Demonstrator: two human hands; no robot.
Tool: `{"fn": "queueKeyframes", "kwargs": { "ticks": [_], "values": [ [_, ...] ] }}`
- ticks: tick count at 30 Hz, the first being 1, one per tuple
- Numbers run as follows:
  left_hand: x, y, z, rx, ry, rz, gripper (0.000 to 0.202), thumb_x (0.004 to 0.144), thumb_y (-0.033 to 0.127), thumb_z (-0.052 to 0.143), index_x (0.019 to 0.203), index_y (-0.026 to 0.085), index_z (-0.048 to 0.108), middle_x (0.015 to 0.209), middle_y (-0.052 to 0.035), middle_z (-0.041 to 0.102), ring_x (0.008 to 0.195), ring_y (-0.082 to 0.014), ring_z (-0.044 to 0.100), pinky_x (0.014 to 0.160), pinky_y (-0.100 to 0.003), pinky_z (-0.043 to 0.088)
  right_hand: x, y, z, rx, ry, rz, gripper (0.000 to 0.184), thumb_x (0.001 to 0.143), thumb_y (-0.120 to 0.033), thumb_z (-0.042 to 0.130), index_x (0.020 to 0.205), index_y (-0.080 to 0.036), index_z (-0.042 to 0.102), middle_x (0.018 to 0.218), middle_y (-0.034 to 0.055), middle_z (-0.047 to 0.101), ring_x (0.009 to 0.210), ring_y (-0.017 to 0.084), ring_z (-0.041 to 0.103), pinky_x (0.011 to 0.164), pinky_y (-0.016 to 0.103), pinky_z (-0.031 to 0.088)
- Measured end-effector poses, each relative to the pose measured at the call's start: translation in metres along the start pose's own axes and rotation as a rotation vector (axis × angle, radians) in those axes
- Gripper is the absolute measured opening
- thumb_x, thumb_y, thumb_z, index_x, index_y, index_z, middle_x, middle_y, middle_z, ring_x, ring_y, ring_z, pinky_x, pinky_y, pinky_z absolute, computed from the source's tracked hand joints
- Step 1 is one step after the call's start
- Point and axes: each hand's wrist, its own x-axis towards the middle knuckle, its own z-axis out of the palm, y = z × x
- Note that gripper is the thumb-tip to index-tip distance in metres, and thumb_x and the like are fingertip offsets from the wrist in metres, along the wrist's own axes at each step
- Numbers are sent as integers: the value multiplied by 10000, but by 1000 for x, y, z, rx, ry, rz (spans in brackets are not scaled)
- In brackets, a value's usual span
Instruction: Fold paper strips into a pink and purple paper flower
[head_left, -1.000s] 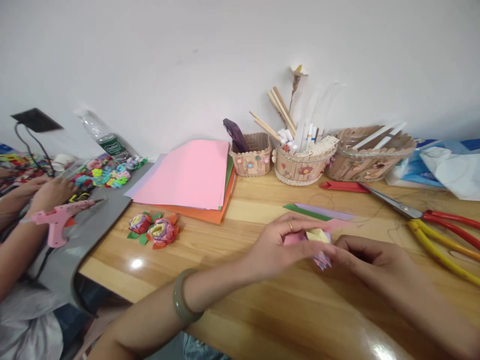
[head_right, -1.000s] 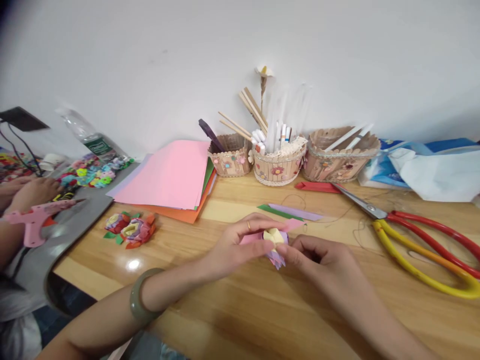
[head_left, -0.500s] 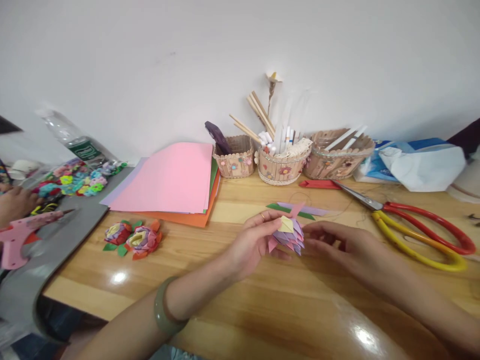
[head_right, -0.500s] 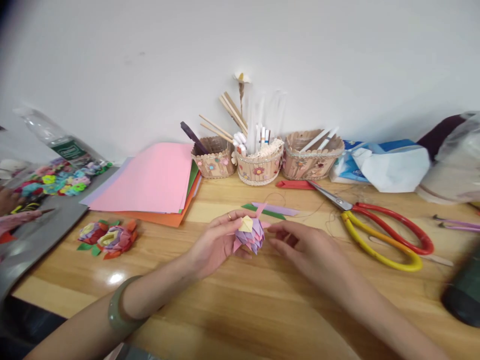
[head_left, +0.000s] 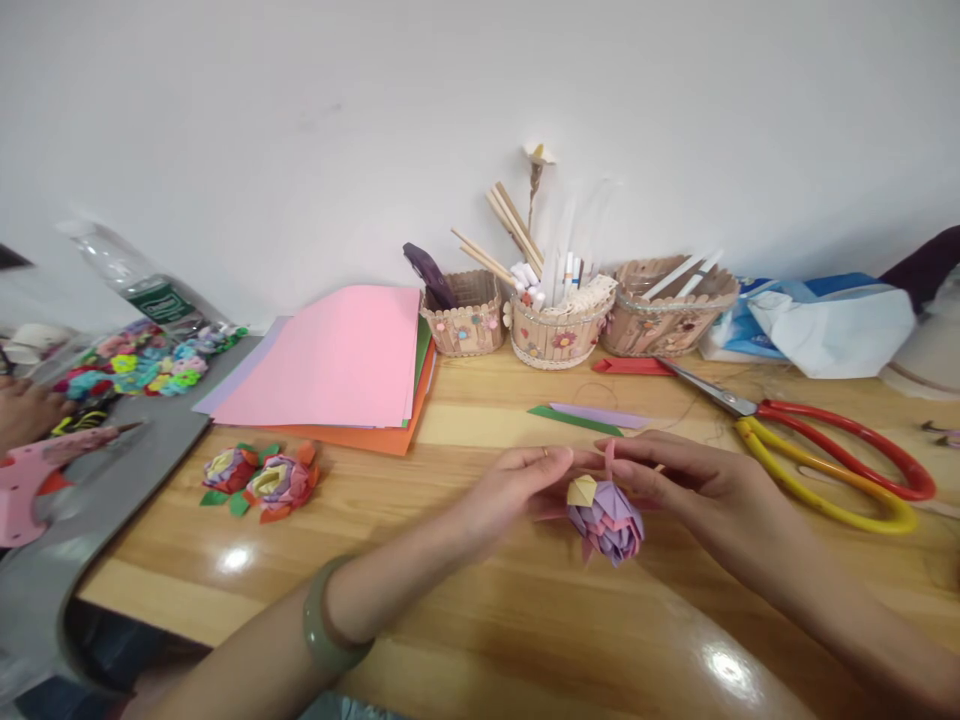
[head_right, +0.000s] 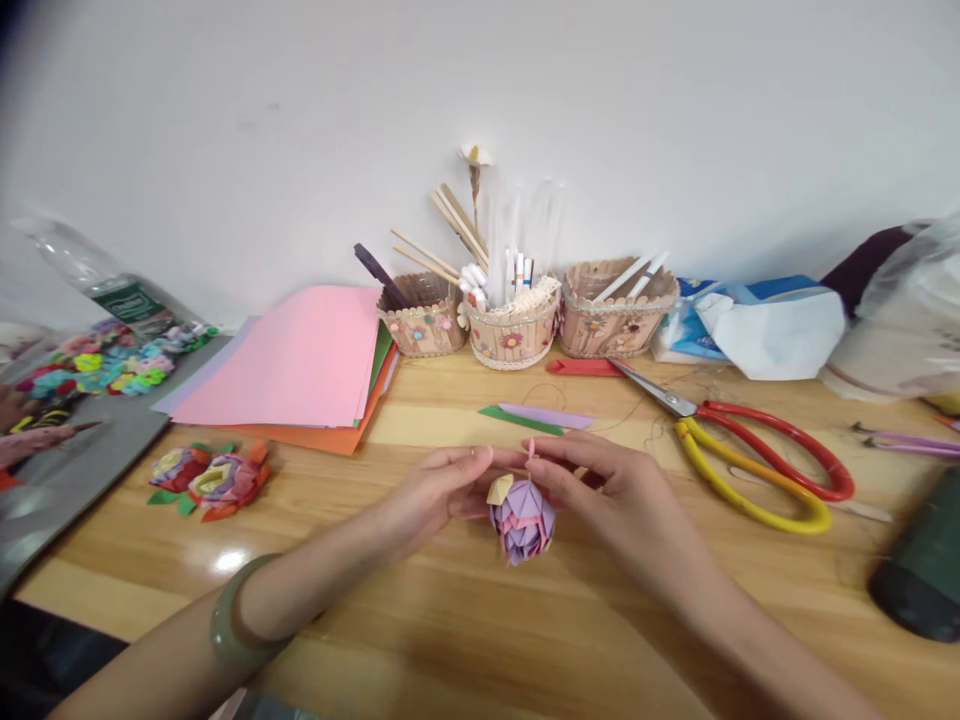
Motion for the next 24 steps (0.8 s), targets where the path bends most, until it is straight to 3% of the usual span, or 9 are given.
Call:
{"fn": "queueKeyframes", "kwargs": {
  "ticks": [5,11,15,20,24],
  "values": [
    [2,-1,5,69,58,12,442,630,445,673,940,130,670,705,-32,624,633,-107,535,612,-232,401,-2,3,2,-96,7,-43,307,760,-459,556,831,-204,711,846,61,694,804,224,622,666,311,472],
    [0,1,6,124,136,99,286,656,385,662,730,110,638,627,4,576,519,-53,471,489,-184,353,-5,4,2,-146,-11,23,328,762,-484,541,817,-200,694,799,46,701,695,192,604,581,284,436],
    [-1,3,5,133,130,79,213,618,292,705,664,116,594,628,6,605,496,-43,476,468,-173,340,-5,1,4,16,-97,124,345,743,-499,557,739,-168,653,729,51,683,649,167,594,584,276,453],
    [0,3,5,37,134,-4,232,547,243,743,593,130,546,558,11,616,474,-70,514,491,-203,370,-4,-3,6,325,-216,235,308,690,-460,633,788,-169,612,750,37,669,671,148,614,613,263,488],
    [1,2,3,33,141,19,245,516,235,758,576,121,549,530,19,599,482,-66,511,497,-199,358,-4,-1,6,398,-253,304,308,646,-443,675,779,-174,609,730,29,669,652,136,616,612,255,495]
  ]
}}
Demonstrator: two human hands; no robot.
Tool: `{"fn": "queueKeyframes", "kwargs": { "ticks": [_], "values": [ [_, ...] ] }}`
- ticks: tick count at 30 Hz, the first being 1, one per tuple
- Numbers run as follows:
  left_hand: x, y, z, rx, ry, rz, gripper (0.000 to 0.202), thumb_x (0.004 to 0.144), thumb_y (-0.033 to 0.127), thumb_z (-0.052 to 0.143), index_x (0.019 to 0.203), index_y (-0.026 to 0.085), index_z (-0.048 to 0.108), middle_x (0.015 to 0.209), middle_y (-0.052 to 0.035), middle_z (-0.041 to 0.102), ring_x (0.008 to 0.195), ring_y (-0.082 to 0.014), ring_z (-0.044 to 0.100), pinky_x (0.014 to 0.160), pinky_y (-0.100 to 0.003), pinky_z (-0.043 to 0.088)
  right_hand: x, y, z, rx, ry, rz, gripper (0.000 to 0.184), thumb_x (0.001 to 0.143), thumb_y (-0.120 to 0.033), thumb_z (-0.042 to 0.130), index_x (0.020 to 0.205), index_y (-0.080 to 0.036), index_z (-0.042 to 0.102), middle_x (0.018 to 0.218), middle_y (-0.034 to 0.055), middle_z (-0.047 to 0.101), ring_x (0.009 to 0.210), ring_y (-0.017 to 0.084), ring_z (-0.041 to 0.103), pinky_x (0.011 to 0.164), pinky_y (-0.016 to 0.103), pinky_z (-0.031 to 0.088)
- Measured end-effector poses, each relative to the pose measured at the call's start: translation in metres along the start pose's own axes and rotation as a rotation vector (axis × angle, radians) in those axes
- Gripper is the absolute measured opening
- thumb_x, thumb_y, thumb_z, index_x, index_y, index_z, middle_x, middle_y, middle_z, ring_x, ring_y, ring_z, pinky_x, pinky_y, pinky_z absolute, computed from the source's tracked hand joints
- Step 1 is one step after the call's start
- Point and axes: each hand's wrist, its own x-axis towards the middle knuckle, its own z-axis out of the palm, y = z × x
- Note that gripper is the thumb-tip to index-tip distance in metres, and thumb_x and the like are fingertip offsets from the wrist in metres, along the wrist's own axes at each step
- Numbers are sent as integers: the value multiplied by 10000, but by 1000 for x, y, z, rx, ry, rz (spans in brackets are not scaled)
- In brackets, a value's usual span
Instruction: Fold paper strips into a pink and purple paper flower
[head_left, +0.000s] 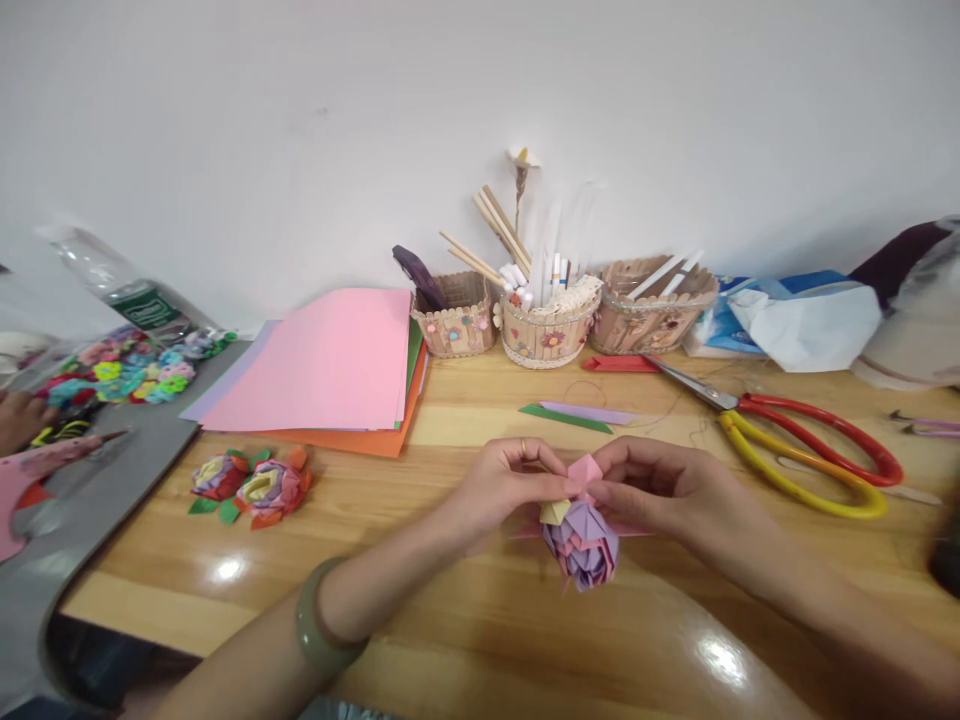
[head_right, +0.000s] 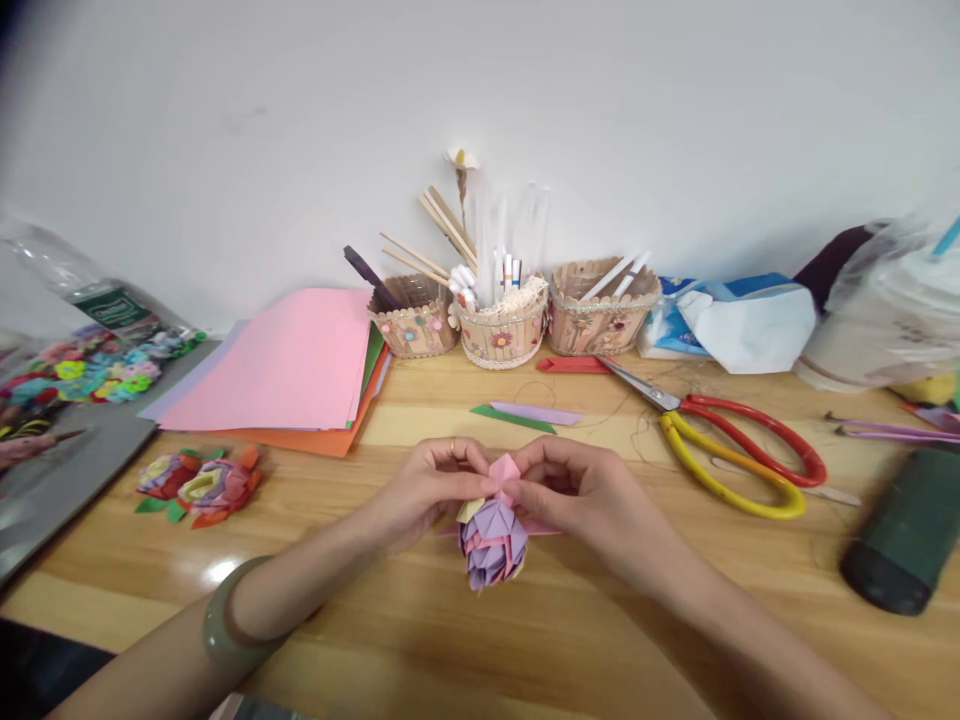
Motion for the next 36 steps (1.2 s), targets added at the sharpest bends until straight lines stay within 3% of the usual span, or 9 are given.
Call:
{"fn": "queueKeyframes", "kwargs": {
  "ticks": [4,8,14,22,29,36],
  "values": [
    [1,1,-1,65,5,22,259,514,261,759,588,119,555,504,35,562,459,-49,464,490,-198,333,1,1,0,7,22,8,319,632,-449,686,768,-172,607,702,23,662,618,122,608,572,231,485],
    [3,1,-2,96,-29,71,296,499,263,770,664,117,572,599,20,592,528,-58,499,536,-202,351,0,-1,1,-49,19,-3,340,653,-472,659,779,-160,607,703,34,657,625,134,608,593,256,492],
    [4,-3,-2,147,4,138,324,517,320,757,614,122,519,597,13,572,548,-70,501,553,-217,366,-1,-1,6,-293,105,-172,365,734,-515,557,762,-157,621,690,41,655,582,130,567,543,249,448],
    [4,-3,-3,227,13,191,281,574,329,712,635,127,526,604,6,556,541,-73,478,539,-220,355,-1,-1,6,-341,103,-209,305,762,-465,554,766,-169,626,651,25,661,571,130,569,517,230,426],
    [2,-5,-1,364,87,264,187,614,255,670,615,134,528,603,2,552,568,-81,481,555,-217,375,-3,4,12,-458,194,-323,200,816,-356,505,824,-184,604,661,19,663,585,135,579,549,243,444],
    [-1,-1,0,274,-13,195,202,654,275,665,709,132,535,683,4,540,615,-74,488,576,-194,383,-8,3,9,-551,173,-412,169,840,-306,473,795,-192,589,670,13,663,580,125,592,533,228,460]
  ]
}}
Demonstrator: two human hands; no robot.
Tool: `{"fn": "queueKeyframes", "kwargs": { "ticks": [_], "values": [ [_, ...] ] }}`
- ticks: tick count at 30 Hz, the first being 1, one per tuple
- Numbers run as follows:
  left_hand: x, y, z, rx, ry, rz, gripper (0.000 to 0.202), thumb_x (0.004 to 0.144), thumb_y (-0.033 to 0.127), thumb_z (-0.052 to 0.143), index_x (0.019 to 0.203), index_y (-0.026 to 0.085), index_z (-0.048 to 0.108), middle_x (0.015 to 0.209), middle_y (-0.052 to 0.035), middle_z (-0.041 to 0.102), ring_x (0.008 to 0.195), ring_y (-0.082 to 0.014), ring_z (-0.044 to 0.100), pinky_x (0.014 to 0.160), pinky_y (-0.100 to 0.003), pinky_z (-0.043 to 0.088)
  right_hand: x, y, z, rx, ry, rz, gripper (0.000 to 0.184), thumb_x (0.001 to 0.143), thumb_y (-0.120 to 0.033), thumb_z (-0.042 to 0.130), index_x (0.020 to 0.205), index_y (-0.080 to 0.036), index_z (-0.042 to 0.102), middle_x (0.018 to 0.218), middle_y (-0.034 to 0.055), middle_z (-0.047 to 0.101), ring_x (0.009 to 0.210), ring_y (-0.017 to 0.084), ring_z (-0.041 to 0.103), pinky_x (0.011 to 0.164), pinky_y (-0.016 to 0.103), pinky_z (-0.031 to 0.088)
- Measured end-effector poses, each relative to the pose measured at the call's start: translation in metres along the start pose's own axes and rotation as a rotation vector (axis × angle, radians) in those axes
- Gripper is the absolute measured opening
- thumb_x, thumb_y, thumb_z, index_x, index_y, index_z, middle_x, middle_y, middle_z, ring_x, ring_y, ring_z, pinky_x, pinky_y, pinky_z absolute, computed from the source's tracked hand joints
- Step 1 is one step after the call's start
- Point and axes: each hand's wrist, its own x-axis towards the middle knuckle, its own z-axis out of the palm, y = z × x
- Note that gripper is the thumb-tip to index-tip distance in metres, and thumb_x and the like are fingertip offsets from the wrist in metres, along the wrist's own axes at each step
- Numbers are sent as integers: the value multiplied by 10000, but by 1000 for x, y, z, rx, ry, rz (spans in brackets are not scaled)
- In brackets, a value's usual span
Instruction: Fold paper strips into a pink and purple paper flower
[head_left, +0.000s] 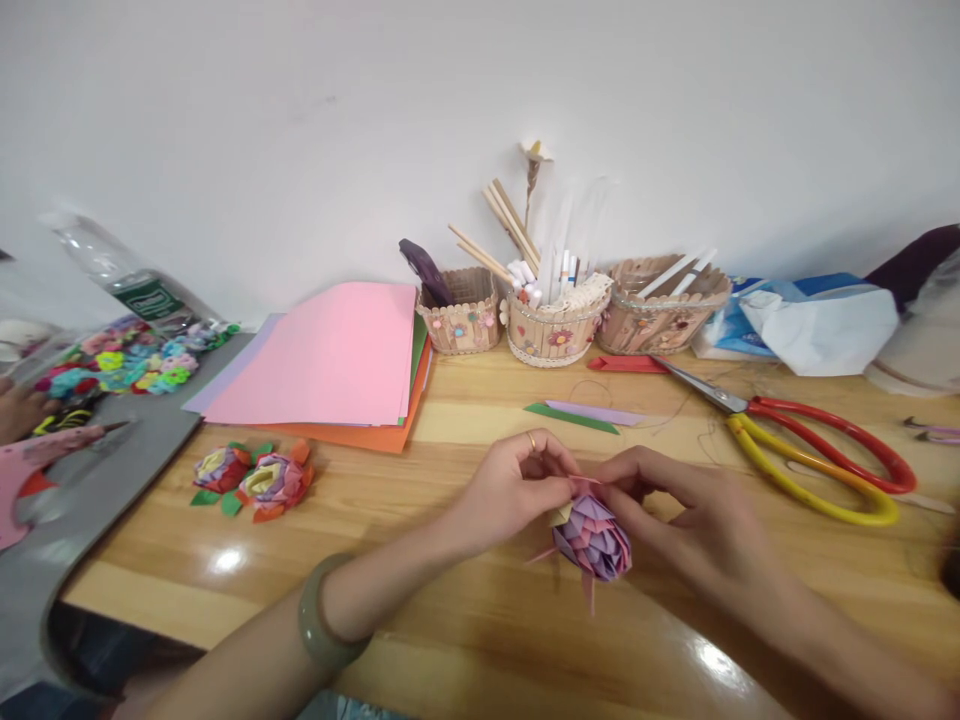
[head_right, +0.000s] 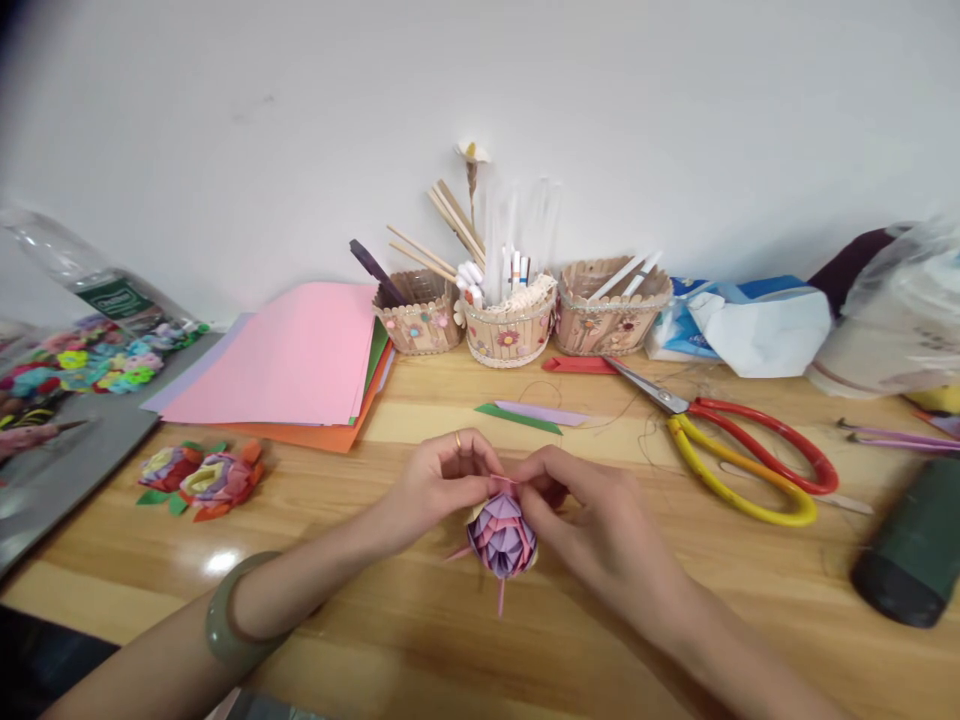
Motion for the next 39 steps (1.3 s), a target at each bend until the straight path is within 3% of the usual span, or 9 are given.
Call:
{"fn": "queueKeyframes", "kwargs": {
  "ticks": [4,8,11,15,18,21,24,32,39],
  "values": [
    [-4,7,-3,-95,-232,-204,366,714,441,597,949,164,551,847,-36,569,675,-92,535,601,-209,424,-2,1,-3,-129,136,-97,112,806,-265,501,784,-201,590,648,15,669,556,134,605,533,244,475],
    [-5,9,-5,-57,-454,-262,411,712,512,563,907,151,582,799,-49,579,680,-114,555,667,-254,449,-3,9,-2,-288,238,-163,101,786,-258,500,729,-230,578,633,11,679,542,155,615,505,264,461],
    [-5,7,-1,26,-343,-132,412,695,451,612,975,152,569,838,-51,585,744,-130,547,701,-256,440,-4,13,-2,-355,288,-209,79,797,-254,505,735,-239,553,711,17,694,631,174,644,558,277,471],
    [-4,3,3,330,-5,133,531,631,352,690,1096,165,514,1023,-70,566,924,-179,523,843,-311,409,-3,10,-4,-328,415,-214,43,787,-259,536,809,-222,539,853,48,664,788,192,621,676,302,463],
    [-5,1,1,655,132,282,499,659,270,655,1130,207,506,1056,-59,530,981,-195,503,866,-331,394,-2,2,-8,-188,258,-48,167,831,-340,475,771,-211,563,694,16,609,623,151,561,553,264,427],
    [-6,-1,-1,860,161,281,450,708,284,590,1145,244,492,1021,-48,511,930,-198,513,795,-337,416,1,-4,-8,8,8,75,309,842,-429,437,687,-199,572,609,-5,561,558,127,506,489,238,379],
    [-6,-2,-1,919,160,250,377,725,350,568,1077,235,499,993,-43,498,888,-200,509,748,-340,416,3,-6,-6,144,-103,130,334,811,-472,476,661,-189,570,576,-18,517,520,107,453,469,225,346],
    [-7,-1,2,635,101,261,313,716,358,583,931,198,423,924,-34,461,834,-168,482,721,-304,400,7,0,-3,283,-153,205,365,770,-509,514,635,-171,549,570,-14,502,503,94,434,470,218,350],
    [-8,0,4,535,91,247,330,694,349,624,874,192,397,880,-24,434,815,-155,451,727,-296,383,8,1,-3,282,-182,202,344,803,-468,492,632,-171,518,565,-31,459,507,85,401,462,210,303]
  ]
}}
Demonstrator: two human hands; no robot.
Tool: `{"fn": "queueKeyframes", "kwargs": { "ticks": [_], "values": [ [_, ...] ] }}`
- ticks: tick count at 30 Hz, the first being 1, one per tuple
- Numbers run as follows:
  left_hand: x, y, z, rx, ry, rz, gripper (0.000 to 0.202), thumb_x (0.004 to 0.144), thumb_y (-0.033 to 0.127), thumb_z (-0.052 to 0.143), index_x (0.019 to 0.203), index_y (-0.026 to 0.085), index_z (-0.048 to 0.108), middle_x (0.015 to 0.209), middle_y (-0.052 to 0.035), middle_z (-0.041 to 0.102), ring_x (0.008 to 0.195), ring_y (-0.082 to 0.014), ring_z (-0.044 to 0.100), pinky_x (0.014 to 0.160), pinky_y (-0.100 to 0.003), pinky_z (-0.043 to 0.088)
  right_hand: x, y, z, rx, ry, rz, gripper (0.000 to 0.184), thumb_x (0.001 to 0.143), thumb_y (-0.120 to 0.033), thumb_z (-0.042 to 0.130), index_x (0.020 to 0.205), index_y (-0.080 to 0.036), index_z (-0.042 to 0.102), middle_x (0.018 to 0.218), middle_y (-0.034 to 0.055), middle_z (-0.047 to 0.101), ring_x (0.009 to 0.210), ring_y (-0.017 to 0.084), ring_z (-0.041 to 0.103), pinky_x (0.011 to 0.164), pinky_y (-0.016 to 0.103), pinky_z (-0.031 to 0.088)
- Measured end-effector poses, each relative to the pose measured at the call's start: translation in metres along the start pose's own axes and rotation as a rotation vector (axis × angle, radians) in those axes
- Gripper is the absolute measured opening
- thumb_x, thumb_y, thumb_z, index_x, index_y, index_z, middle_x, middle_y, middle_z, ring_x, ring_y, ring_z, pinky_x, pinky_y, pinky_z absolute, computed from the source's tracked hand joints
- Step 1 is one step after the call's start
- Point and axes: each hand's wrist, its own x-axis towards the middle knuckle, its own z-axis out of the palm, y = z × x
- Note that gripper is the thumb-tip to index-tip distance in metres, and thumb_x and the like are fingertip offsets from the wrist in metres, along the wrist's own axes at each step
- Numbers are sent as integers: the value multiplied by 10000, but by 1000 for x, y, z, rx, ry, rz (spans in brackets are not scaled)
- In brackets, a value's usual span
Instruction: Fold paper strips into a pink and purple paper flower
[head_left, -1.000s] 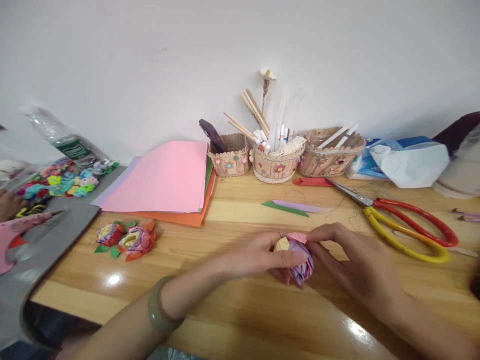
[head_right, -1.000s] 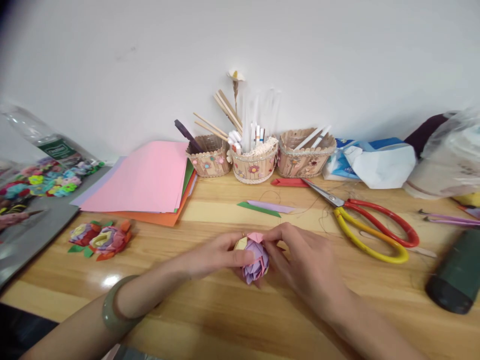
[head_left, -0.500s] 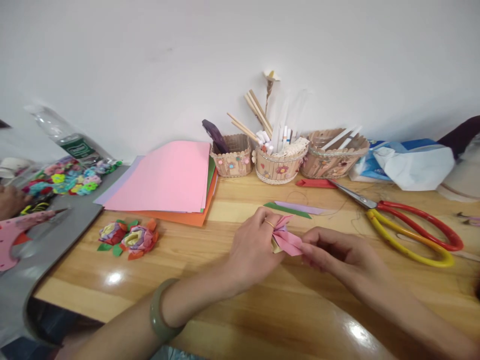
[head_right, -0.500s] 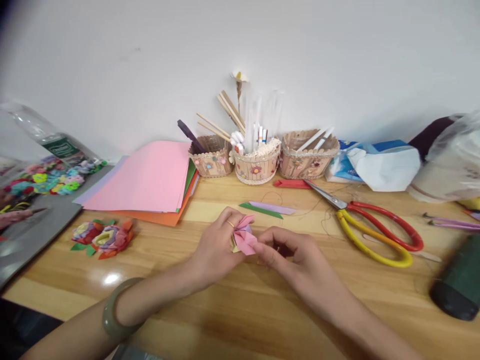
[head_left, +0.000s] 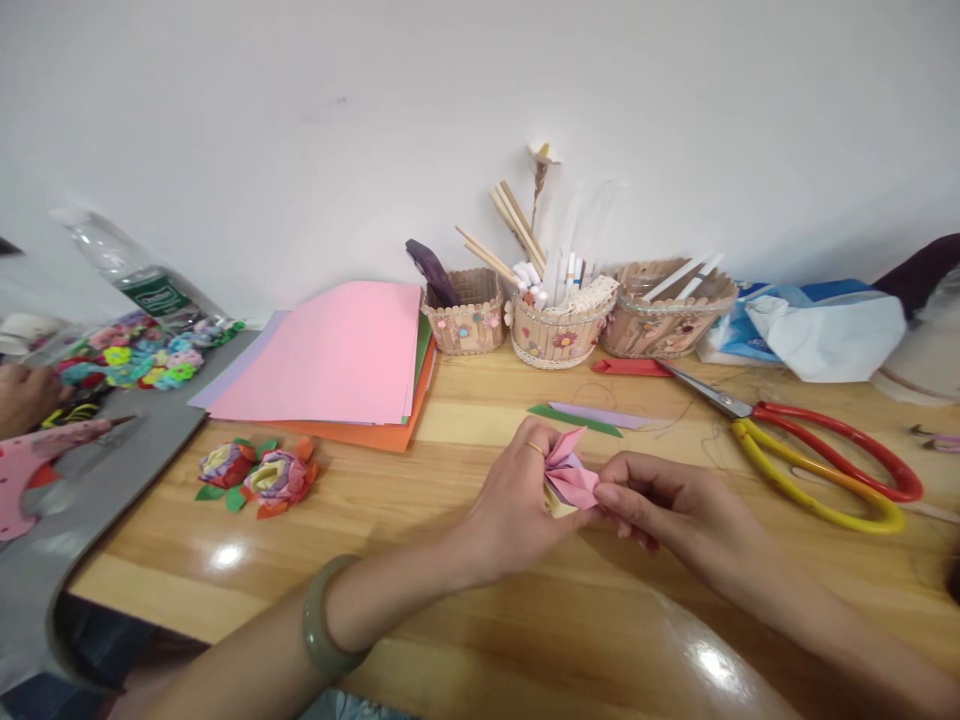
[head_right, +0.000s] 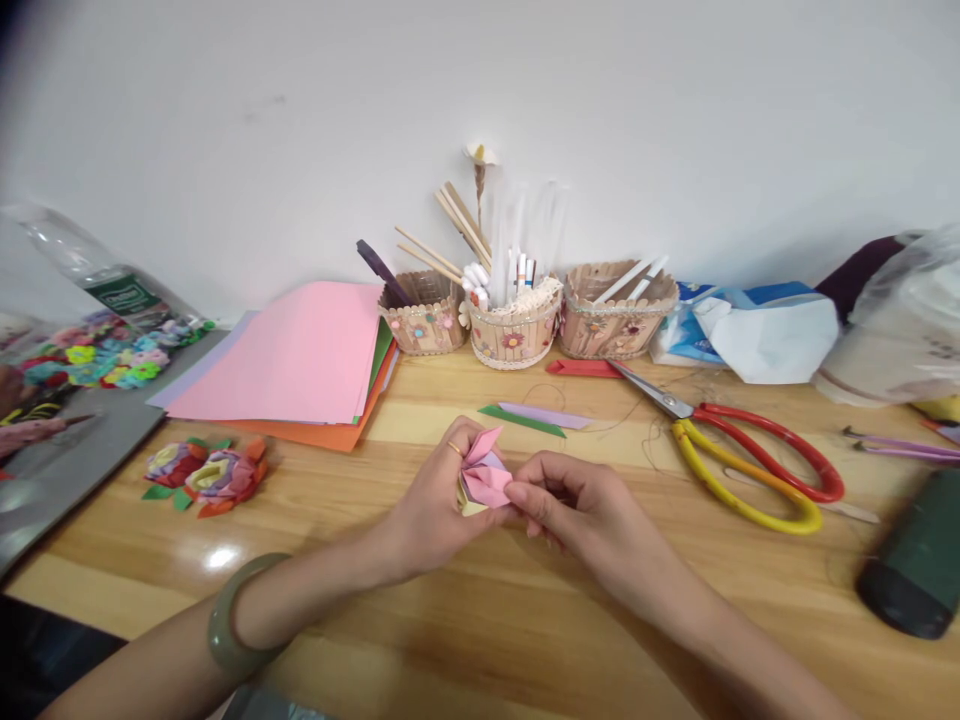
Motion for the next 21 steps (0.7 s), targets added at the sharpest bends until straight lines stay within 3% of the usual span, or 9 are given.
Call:
{"fn": "queueKeyframes", "kwargs": {
  "ticks": [12,17,21],
  "values": [
    [-1,2,1,-196,-18,-45,439,640,317,688,934,181,391,859,-6,425,797,-132,430,726,-267,368,0,0,2,10,-21,-23,322,810,-440,485,632,-173,513,585,-30,449,544,94,392,505,220,305],
    [3,5,-1,-420,-35,-145,557,548,342,753,932,185,381,835,6,453,756,-114,444,715,-269,365,-1,1,-2,-64,70,-6,341,784,-447,508,575,-179,500,540,-34,430,506,93,365,465,222,270],
    [7,3,-3,-618,-102,-214,643,422,382,804,876,182,395,848,-21,538,749,-129,502,712,-290,374,0,2,-10,-22,248,-58,259,766,-428,547,653,-196,566,583,-30,502,529,99,435,489,220,329]
  ]
}}
